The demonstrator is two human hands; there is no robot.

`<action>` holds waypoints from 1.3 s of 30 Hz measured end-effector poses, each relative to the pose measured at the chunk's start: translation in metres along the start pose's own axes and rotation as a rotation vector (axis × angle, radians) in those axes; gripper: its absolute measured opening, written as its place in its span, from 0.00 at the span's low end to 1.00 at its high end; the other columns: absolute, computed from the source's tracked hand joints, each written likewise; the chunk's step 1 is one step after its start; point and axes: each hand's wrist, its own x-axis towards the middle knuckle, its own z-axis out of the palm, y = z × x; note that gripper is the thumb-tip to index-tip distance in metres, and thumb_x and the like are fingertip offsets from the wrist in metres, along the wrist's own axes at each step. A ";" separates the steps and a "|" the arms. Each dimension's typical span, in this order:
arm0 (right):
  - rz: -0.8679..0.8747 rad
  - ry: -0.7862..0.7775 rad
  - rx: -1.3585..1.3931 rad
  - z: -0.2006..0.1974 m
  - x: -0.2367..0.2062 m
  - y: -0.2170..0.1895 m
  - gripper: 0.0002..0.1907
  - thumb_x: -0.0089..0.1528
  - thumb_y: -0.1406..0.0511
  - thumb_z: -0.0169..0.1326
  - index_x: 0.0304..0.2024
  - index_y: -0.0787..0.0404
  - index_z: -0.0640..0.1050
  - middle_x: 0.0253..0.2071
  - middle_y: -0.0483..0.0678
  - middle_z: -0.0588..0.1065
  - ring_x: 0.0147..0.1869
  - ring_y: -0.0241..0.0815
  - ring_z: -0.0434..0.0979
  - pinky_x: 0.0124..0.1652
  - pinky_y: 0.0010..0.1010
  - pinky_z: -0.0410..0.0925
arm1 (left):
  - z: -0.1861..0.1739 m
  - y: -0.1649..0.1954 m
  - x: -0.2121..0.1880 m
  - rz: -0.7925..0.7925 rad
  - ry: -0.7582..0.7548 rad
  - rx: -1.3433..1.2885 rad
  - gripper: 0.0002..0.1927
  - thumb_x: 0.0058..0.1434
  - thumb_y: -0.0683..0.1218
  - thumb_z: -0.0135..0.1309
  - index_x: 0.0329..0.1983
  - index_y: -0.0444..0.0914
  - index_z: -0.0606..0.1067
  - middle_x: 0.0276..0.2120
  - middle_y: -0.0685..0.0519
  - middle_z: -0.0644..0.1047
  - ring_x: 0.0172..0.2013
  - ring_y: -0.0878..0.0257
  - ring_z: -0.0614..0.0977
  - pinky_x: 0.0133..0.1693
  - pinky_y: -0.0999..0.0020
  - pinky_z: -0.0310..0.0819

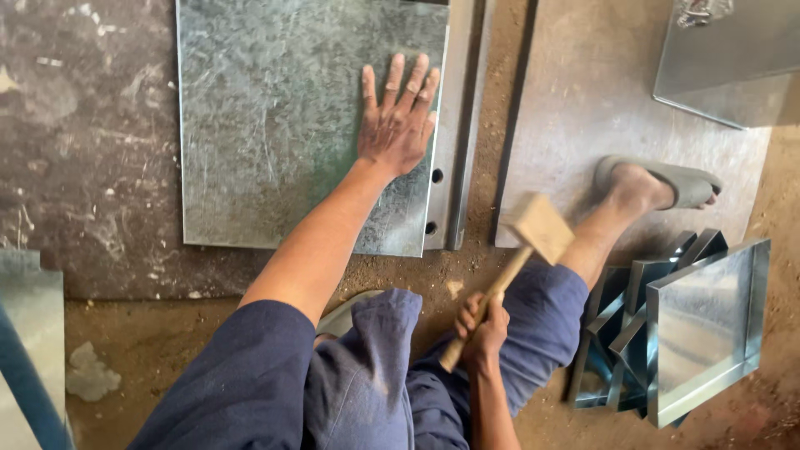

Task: The person sits on the workshop floor and flattens square galvanized sheet metal panels, holding each panel against a metal bar with one hand while striking the edge with a wooden mallet. They reposition and turn the panels to work different edges and set finished panels aside.

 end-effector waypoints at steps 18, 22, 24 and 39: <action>-0.228 -0.062 -0.051 0.086 0.079 -0.048 0.24 0.72 0.52 0.34 0.29 0.59 0.68 0.20 0.41 0.65 0.17 0.32 0.61 0.16 0.27 0.58 | -0.010 -0.001 -0.001 -0.017 0.045 -0.008 0.33 0.70 0.54 0.46 0.77 0.43 0.56 0.76 0.50 0.53 0.75 0.46 0.51 0.71 0.32 0.32; -0.104 -0.133 -0.327 0.102 0.095 -0.058 0.19 0.71 0.55 0.41 0.30 0.60 0.68 0.20 0.42 0.64 0.17 0.34 0.60 0.16 0.28 0.58 | -0.014 0.000 0.000 -0.023 0.051 -0.021 0.33 0.69 0.54 0.47 0.76 0.43 0.57 0.76 0.51 0.55 0.76 0.46 0.52 0.71 0.33 0.34; -0.016 -0.142 -0.405 0.108 0.103 -0.062 0.22 0.72 0.52 0.39 0.31 0.59 0.68 0.20 0.40 0.62 0.16 0.32 0.58 0.15 0.27 0.55 | -0.015 -0.001 0.000 -0.011 0.085 -0.022 0.35 0.66 0.54 0.48 0.75 0.43 0.58 0.76 0.50 0.55 0.75 0.45 0.52 0.70 0.32 0.34; -0.336 -0.235 -0.211 0.161 0.134 -0.100 0.13 0.67 0.62 0.40 0.27 0.56 0.66 0.20 0.42 0.64 0.19 0.35 0.62 0.19 0.29 0.61 | -0.016 -0.001 0.002 -0.032 0.071 -0.022 0.32 0.70 0.53 0.45 0.76 0.43 0.57 0.76 0.51 0.54 0.75 0.46 0.52 0.72 0.34 0.34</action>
